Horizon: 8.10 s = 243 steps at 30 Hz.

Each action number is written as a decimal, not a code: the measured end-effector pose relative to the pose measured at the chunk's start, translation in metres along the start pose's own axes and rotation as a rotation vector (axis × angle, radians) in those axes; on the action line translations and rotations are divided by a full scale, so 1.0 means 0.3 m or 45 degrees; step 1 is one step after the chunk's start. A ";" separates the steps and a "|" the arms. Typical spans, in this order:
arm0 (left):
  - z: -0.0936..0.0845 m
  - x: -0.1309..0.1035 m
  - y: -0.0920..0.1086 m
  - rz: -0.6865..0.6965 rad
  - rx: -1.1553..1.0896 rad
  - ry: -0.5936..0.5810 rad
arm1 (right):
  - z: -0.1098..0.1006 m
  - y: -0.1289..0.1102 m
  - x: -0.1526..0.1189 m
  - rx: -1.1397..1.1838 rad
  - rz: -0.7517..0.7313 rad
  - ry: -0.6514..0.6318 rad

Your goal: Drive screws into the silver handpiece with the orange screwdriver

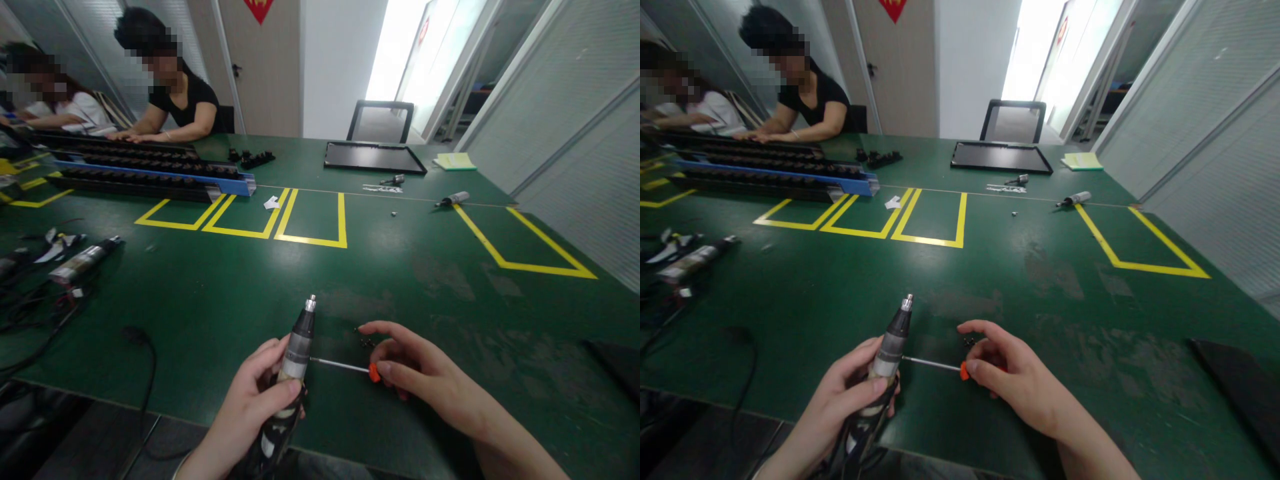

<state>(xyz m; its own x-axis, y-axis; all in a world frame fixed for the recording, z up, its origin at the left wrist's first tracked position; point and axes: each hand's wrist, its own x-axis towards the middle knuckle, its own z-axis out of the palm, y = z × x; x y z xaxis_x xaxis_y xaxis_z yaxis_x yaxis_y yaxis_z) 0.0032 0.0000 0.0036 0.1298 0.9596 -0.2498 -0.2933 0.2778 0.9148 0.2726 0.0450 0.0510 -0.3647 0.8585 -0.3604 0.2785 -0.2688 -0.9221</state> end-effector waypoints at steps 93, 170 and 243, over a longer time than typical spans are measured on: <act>-0.001 0.004 0.006 0.002 -0.032 -0.025 | 0.006 -0.005 0.014 0.039 0.228 -0.089; -0.002 0.003 0.001 0.015 -0.032 -0.029 | 0.002 -0.009 0.009 -0.039 -0.032 -0.038; 0.005 0.005 0.008 0.012 0.002 -0.011 | 0.004 -0.003 0.015 -0.187 0.265 -0.181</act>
<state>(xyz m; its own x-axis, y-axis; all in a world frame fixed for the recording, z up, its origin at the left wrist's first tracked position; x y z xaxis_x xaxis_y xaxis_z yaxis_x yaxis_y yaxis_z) 0.0040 0.0022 0.0060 0.1354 0.9617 -0.2381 -0.2929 0.2685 0.9177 0.2695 0.0486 0.0501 -0.4041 0.7188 -0.5657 0.4824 -0.3580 -0.7995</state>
